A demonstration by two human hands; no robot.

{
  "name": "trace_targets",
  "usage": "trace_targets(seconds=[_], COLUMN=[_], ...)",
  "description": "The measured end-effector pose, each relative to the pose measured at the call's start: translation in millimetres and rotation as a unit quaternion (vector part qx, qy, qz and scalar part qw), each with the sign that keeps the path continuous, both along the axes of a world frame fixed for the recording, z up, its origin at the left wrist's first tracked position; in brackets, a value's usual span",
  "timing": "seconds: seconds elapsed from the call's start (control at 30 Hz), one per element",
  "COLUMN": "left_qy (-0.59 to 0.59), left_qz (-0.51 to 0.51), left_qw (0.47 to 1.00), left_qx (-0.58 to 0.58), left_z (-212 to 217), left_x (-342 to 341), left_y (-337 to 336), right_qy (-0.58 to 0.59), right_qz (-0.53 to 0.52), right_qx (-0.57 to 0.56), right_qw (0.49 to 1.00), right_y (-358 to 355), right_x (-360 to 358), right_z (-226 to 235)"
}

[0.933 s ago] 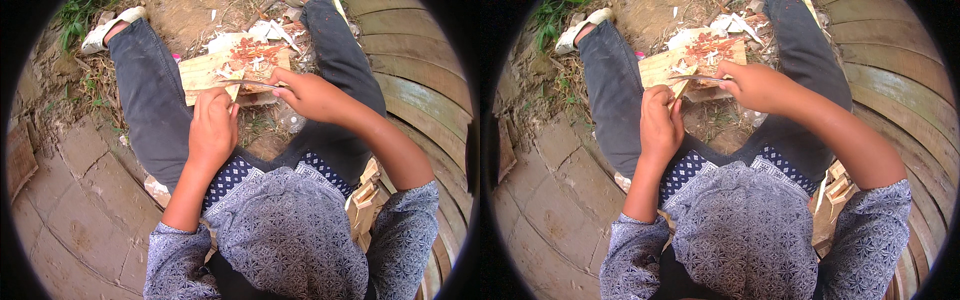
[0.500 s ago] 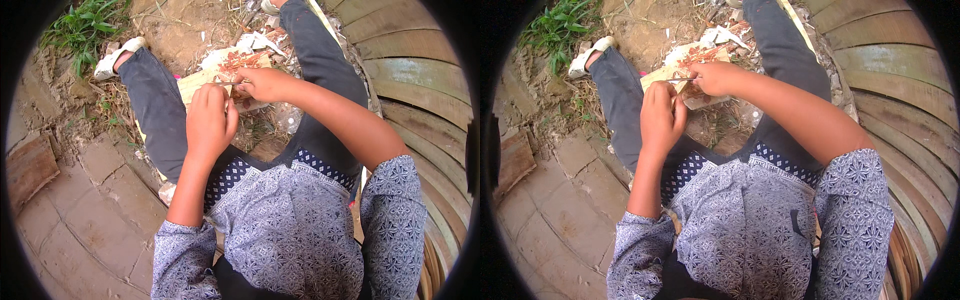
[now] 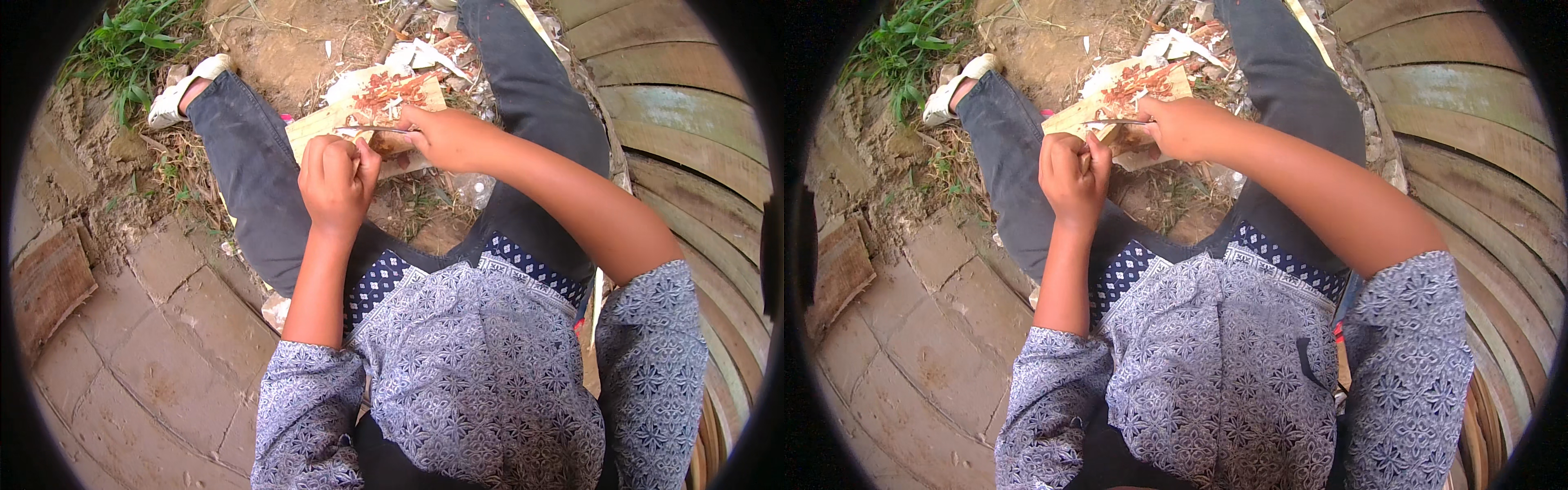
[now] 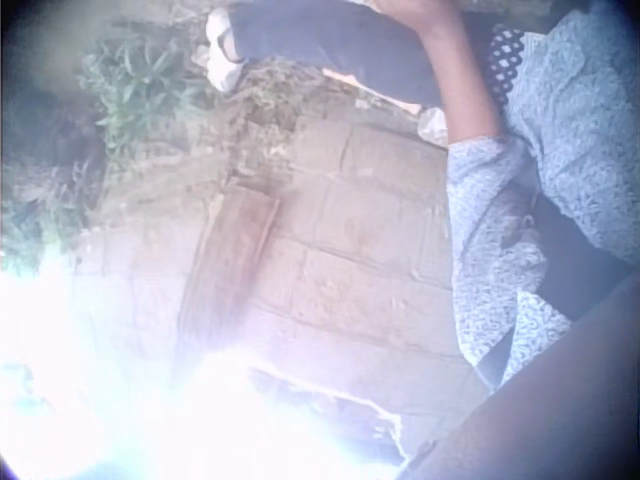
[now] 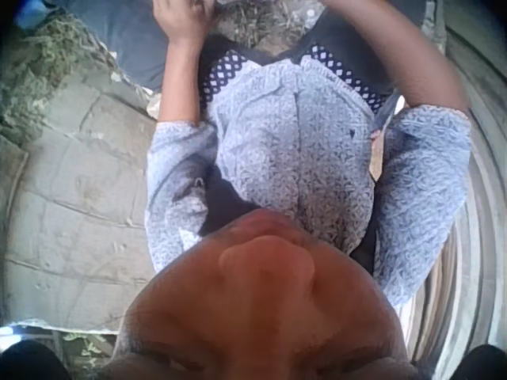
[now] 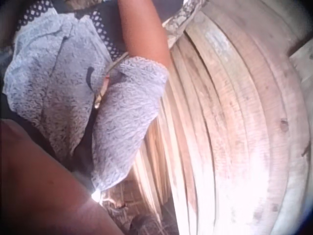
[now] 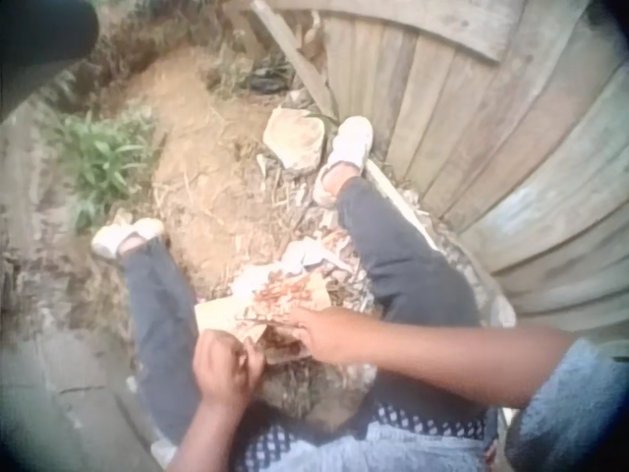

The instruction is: The person sits on the ground and uses a curved knife to shave and shape a small piece of wood held between their legs. They repeatedly scrape the wood surface, rotate the piece, and remove thin shavings.

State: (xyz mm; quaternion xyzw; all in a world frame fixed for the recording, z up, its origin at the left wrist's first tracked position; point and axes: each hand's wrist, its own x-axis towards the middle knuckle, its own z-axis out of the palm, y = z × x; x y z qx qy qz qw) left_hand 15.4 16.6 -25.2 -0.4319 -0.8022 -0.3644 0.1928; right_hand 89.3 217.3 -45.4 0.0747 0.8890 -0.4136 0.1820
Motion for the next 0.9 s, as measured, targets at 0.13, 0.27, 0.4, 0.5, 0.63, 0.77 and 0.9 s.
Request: trace_targets(seconds=[0.13,0.27,0.4,0.5,0.63,0.77,0.9], left_qy=[0.012,0.029,0.040,0.002,-0.032,-0.048,-0.047], left_qz=[-0.009,-0.040,-0.031,-0.004,-0.015,-0.037,-0.073], left_qw=[1.000,0.999,0.999,1.000,0.999,0.997,0.993], left_qx=[0.007,-0.006,-0.017,-0.010,0.023,0.039,0.079], left_z=[2.0,4.9,0.2,-11.1,-12.5,-12.8,-10.2], left_x=[-6.3,-10.7,-10.0,-13.0,-6.1,-6.1,-17.4], left_y=[6.8,8.4,2.7,-21.4,-27.8,-24.7,-3.8], right_qy=[-0.017,-0.039,-0.036,-0.136,0.026,0.036,0.249], right_qz=[-0.004,-0.044,-0.067,-0.084,-0.145,-0.132,-0.174], right_qx=[0.005,0.071,-0.045,-0.157,-0.106,-0.167,-0.131], right_qw=[1.000,0.996,0.996,0.975,0.983,0.976,0.944], right_y=[-4.3,-21.2,-29.3,-6.1,8.8,-16.4,-47.1], right_x=[-2.7,-12.9,-39.1,-35.2,11.0,35.8,54.4], right_z=[-1.9,1.1,-36.4,-10.9,3.5,68.8,21.1])
